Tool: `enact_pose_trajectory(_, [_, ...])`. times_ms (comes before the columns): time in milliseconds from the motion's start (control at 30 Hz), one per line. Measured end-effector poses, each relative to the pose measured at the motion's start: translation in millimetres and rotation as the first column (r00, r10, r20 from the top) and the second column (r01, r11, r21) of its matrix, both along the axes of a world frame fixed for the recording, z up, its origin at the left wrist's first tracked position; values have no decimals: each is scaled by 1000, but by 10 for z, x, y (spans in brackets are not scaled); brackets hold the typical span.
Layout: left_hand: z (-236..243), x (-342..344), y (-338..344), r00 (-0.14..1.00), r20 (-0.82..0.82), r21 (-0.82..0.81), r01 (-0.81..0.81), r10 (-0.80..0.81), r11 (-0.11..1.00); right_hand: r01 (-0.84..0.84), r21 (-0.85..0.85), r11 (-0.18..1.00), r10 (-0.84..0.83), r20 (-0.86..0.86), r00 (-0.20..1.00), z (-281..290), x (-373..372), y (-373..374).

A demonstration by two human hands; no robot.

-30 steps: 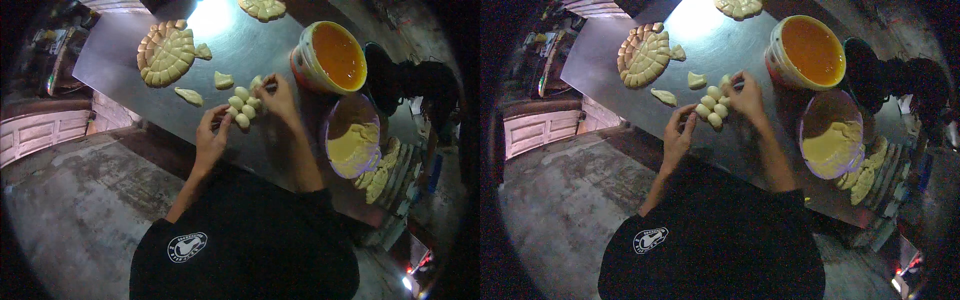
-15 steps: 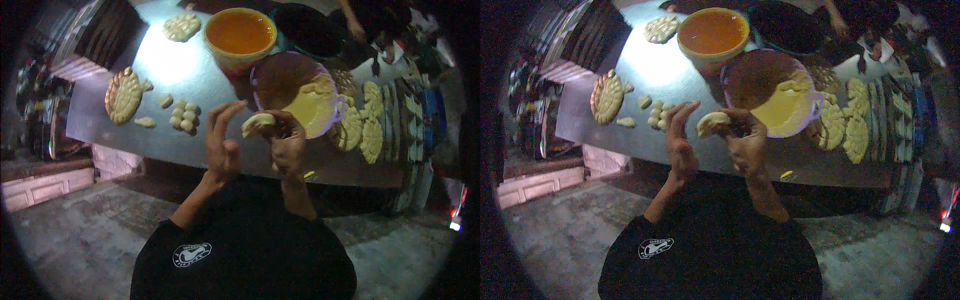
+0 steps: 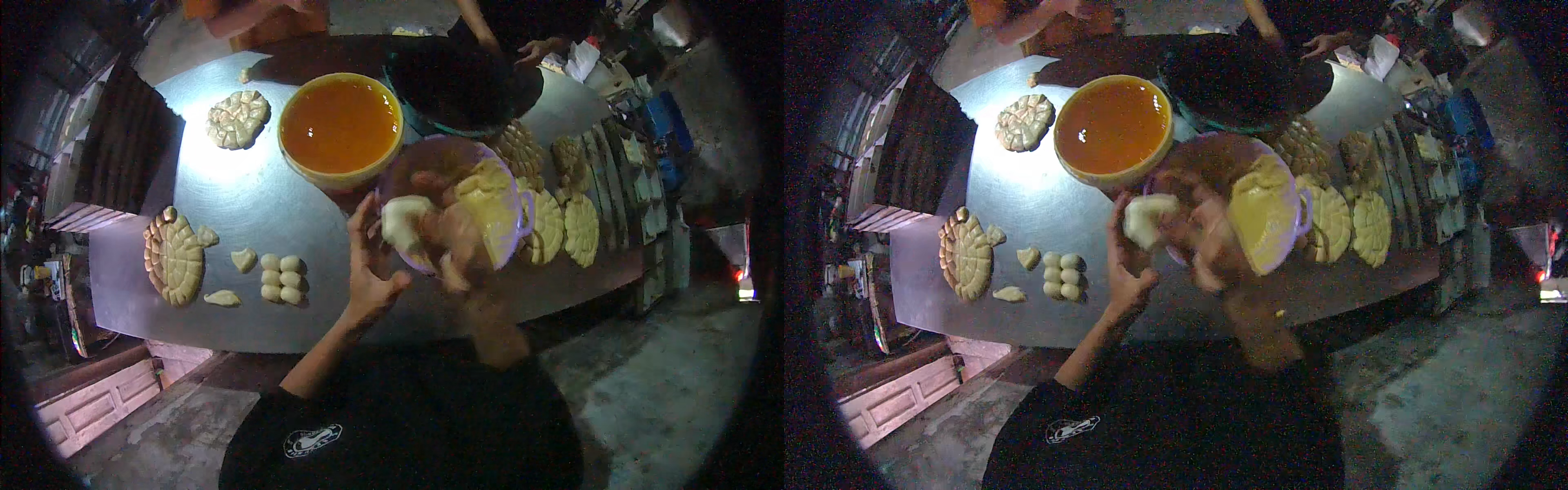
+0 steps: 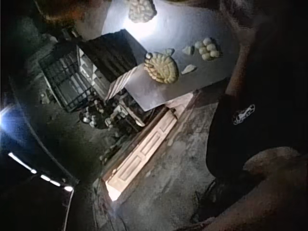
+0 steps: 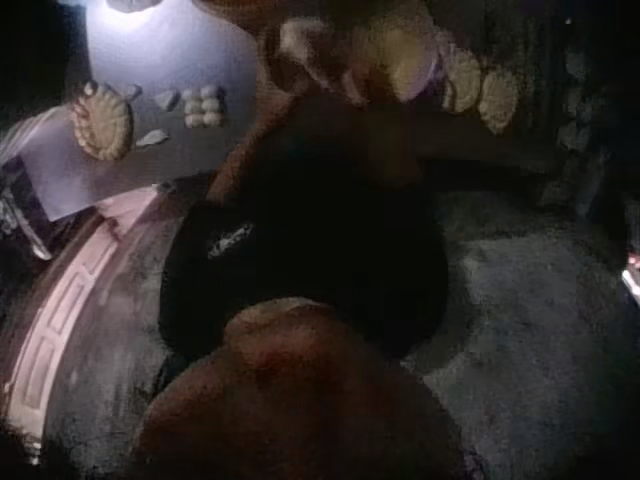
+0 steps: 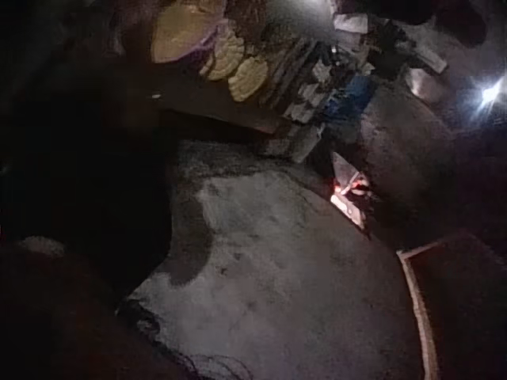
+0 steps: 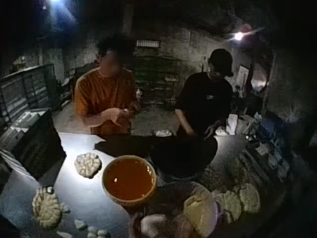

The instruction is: The person prepares bread by flattening dough pieces, adding filling from a bowl, and shaping them into rounds on a metal table before placing them into metal trays.

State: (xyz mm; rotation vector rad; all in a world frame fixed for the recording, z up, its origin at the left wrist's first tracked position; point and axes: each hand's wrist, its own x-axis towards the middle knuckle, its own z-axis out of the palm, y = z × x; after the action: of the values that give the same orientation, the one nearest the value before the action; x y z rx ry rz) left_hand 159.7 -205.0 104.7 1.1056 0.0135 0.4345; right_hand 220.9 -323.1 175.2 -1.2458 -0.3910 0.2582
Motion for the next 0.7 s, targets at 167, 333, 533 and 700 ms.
enact_pose_trajectory(167, [-159,89,535,939,-267,18,229,-216,973,367,-756,542,-15,428,904,-319,1885,2])
enact_pose_trajectory(333, [-223,225,845,879,-327,-146,316,-347,937,56,-978,201,169,91,981,-1164,3004,-271])
enact_pose_trajectory(533, [-300,351,1097,842,-361,-259,322,-401,910,-151,-955,255,-165,-197,966,-1075,2882,-110])
enact_pose_trajectory(700, [-103,436,1024,824,-346,-256,376,-448,890,120,-896,428,-87,92,992,-824,2465,-245])
